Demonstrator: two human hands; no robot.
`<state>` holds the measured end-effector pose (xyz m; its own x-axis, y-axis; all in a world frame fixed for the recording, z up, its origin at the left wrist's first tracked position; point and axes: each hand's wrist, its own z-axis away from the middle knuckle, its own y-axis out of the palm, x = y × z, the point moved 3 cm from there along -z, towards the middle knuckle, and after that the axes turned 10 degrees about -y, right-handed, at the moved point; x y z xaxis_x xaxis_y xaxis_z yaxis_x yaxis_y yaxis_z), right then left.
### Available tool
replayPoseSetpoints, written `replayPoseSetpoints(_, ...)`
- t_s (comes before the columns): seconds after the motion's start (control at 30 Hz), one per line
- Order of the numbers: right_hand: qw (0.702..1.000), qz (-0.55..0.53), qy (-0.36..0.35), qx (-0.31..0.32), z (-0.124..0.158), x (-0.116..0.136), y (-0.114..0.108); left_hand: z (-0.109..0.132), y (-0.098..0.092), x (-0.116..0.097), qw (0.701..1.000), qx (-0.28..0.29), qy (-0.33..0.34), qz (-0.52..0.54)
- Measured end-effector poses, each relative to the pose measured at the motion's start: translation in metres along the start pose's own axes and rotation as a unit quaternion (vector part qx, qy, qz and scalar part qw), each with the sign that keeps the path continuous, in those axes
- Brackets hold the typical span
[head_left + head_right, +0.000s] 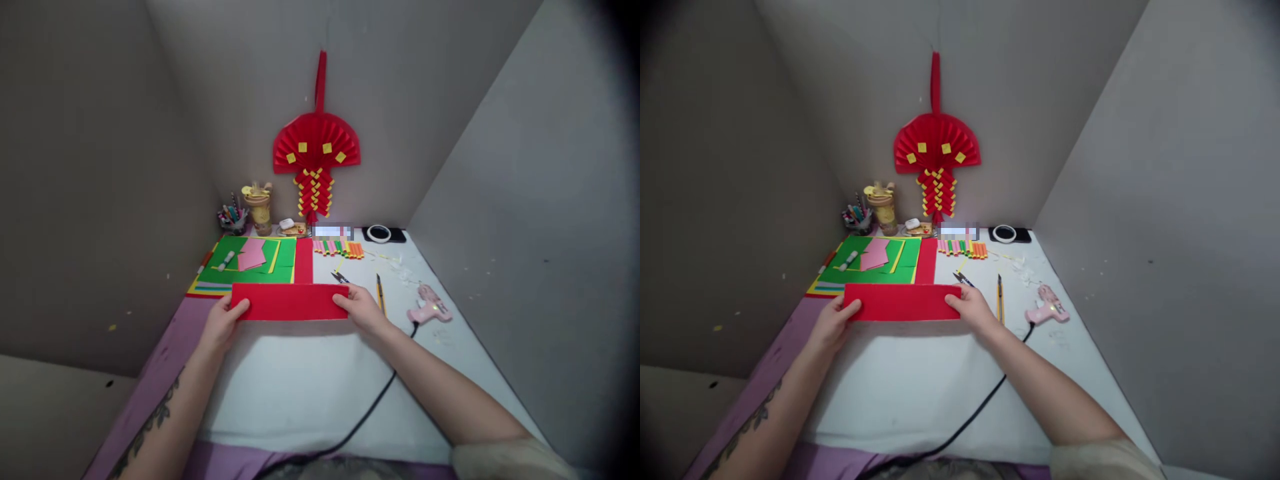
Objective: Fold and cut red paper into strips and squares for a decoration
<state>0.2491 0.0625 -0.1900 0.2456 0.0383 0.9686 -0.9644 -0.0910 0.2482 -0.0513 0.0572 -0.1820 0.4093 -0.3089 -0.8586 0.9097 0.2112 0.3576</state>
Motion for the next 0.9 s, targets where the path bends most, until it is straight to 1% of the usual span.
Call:
replayPoseSetpoints(0.07,0.997,-0.057,-0.028,-0.045,-0.003,0.005,0.016,0.0,0.02,-0.001,0.99,-0.029,0.017,0.14)
replayPoseSetpoints(0.1,0.993,-0.091,-0.043,-0.066,-0.004,0.006,0.026,0.0,0.035,0.001,0.986,-0.025,0.019,0.162)
replayPoseSetpoints(0.13,0.988,-0.121,-0.056,-0.082,-0.005,0.006,0.035,0.002,0.052,0.004,0.986,-0.011,0.015,0.167)
replayPoseSetpoints(0.2,0.982,-0.156,-0.062,-0.089,-0.007,0.005,0.051,0.004,0.086,0.014,0.985,0.053,-0.016,0.164)
replayPoseSetpoints(0.23,0.982,-0.158,-0.059,-0.086,-0.007,0.004,0.056,0.004,0.098,0.018,0.985,0.06,-0.011,0.161)
replayPoseSetpoints(0.3,0.987,-0.132,-0.054,-0.077,-0.008,0.003,0.057,0.003,0.11,0.025,0.988,0.038,0.028,0.145)
replayPoseSetpoints(0.37,0.993,-0.073,-0.06,-0.069,-0.01,0.005,0.048,-0.001,0.111,0.031,0.993,0.009,0.045,0.106)
replayPoseSetpoints(0.47,0.993,0.057,-0.086,-0.053,-0.014,0.009,0.03,-0.008,0.102,0.04,0.998,-0.008,0.037,0.053)
replayPoseSetpoints(0.53,0.981,0.153,-0.113,-0.039,-0.018,0.011,0.024,-0.011,0.098,0.045,0.999,0.001,0.03,0.041)
replayPoseSetpoints(0.63,0.958,0.253,-0.136,-0.023,-0.019,0.01,0.026,-0.011,0.096,0.051,0.999,0.018,0.006,0.044)
replayPoseSetpoints(0.7,0.948,0.286,-0.138,-0.02,-0.019,0.008,0.028,-0.009,0.097,0.052,0.998,0.021,-0.018,0.049)
replayPoseSetpoints(0.77,0.941,0.303,-0.147,-0.032,-0.02,0.01,0.026,-0.008,0.098,0.051,0.998,0.018,-0.032,0.06)
replayPoseSetpoints(0.83,0.939,0.302,-0.154,-0.062,-0.023,0.015,0.014,-0.008,0.097,0.048,0.997,0.014,-0.034,0.074)
replayPoseSetpoints(0.9,0.933,0.314,-0.153,-0.092,-0.028,0.023,-0.004,-0.008,0.096,0.044,0.996,0.011,-0.035,0.081)
